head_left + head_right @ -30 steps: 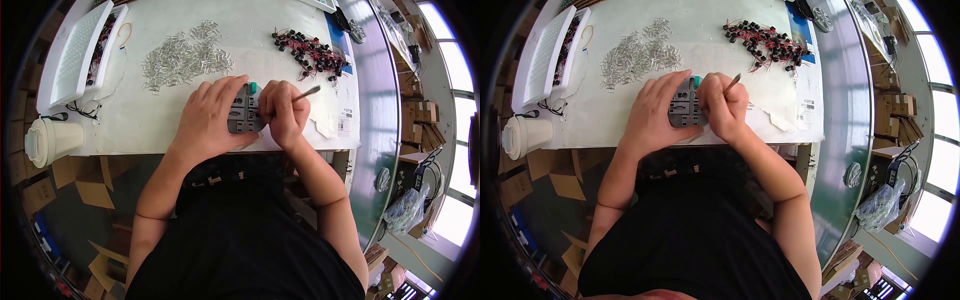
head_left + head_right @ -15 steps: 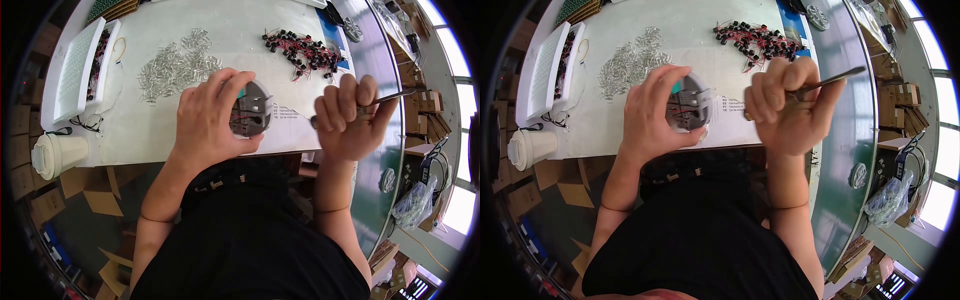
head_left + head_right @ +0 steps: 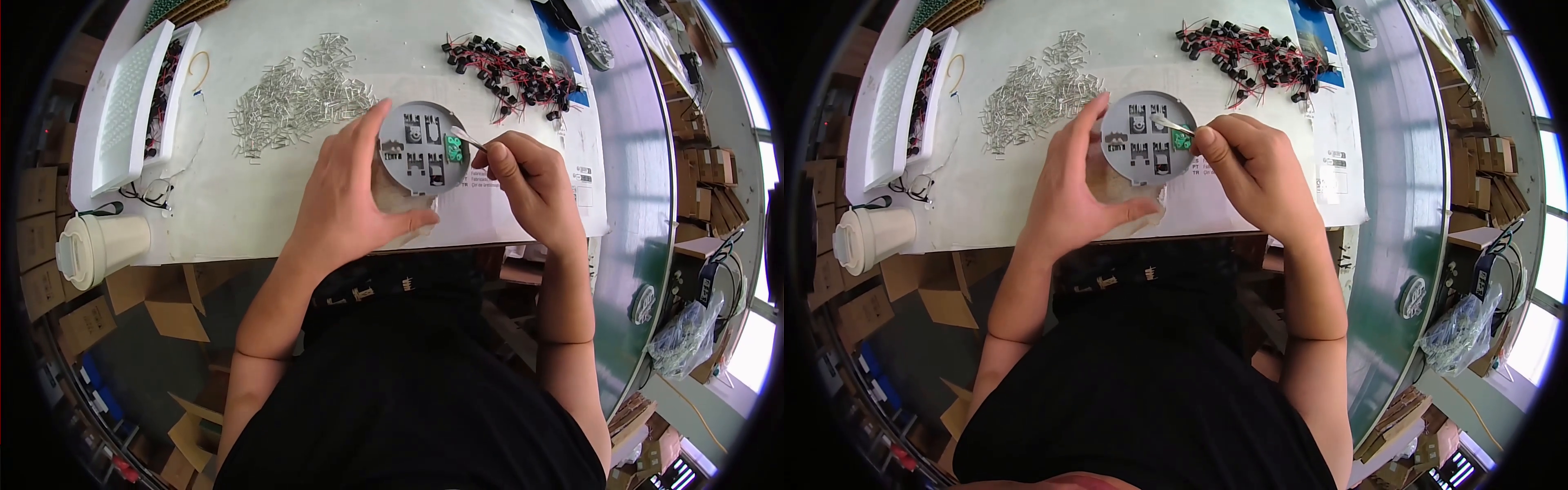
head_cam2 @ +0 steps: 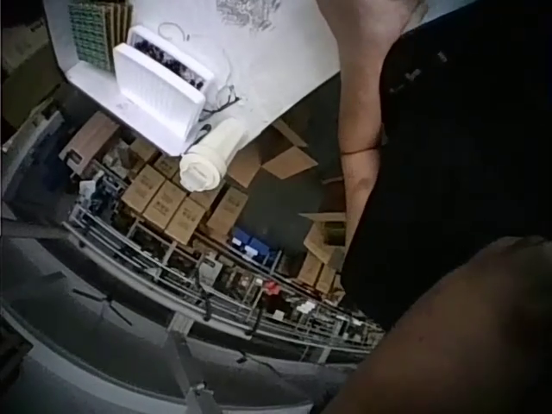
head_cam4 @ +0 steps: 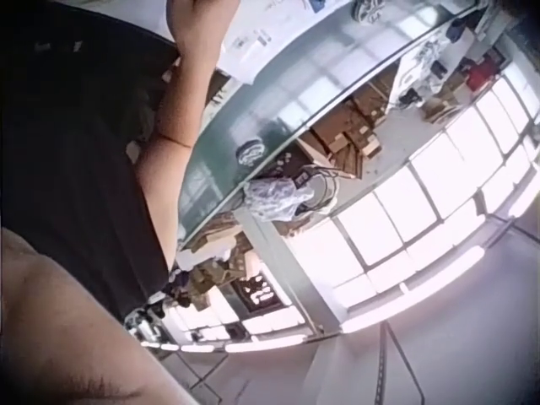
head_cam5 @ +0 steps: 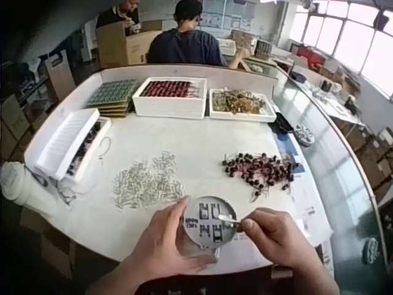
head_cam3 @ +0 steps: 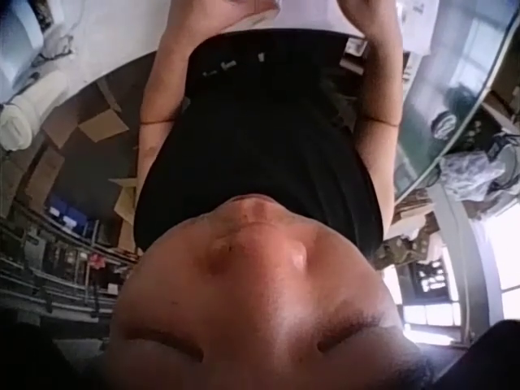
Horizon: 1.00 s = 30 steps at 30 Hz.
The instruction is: The worker is using tweezers to meticulously place small electronic components into a circular assembly fixture at a manufacturing station.
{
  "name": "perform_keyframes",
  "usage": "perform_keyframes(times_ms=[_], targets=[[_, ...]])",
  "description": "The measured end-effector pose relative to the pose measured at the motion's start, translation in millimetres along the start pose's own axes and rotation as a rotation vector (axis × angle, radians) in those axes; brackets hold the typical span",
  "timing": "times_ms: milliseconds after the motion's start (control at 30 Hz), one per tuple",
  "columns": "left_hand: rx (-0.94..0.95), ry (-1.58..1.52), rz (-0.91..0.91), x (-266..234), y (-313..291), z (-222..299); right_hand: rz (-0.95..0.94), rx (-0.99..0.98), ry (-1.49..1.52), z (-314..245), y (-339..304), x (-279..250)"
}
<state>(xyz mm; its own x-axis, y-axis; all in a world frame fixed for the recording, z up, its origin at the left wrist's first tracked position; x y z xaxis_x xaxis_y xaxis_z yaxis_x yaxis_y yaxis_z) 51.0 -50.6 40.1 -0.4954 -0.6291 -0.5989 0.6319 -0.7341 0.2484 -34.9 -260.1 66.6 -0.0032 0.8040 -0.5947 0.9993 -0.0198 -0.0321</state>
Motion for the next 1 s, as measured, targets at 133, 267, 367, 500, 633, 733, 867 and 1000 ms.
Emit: perform_keyframes(times_ms=[133, 267, 367, 500, 633, 733, 867, 1000], targets=[[-0.133, -0.004, -0.177, 14, 9, -13, -0.014, 0.007, -0.059, -7, -1, -8], [-0.046, -0.047, -0.089, 13, 5, -13, 0.018, 0.054, 0.075, -5, -4, -11], [-0.031, -0.087, -0.082, 15, 2, -16, 0.021, -0.027, -0.153, -14, 3, -6], [-0.048, -0.084, -0.108, 15, -5, -10, -0.131, -0.046, -0.554, -24, 5, 13], [-0.081, -0.075, -0.116, 15, -6, -12, -0.167, -0.042, -0.672, -23, 9, 23], [-0.045, -0.072, -0.083, 16, -7, -14, -0.177, -0.058, -0.677, -23, 12, 27], [-0.03, -0.061, -0.073, 17, -7, -12, -0.204, -0.057, -0.649, -17, 12, 27], [-0.03, -0.048, -0.073, 17, -8, -13, -0.205, -0.085, -0.628, -14, 13, 27]])
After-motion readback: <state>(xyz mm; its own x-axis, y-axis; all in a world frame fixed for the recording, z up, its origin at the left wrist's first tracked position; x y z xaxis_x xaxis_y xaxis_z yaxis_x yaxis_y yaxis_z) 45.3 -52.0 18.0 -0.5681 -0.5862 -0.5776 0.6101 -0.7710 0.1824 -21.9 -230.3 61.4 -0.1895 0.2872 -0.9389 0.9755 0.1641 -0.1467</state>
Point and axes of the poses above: each hand's wrist, its own y-axis towards the middle knuckle, its own x-axis out of the palm, z = x × y, the point moved 6 cm from there along y, towards the middle knuckle, and after that the axes turned 11 degrees about -z, right-handed, at the moved point
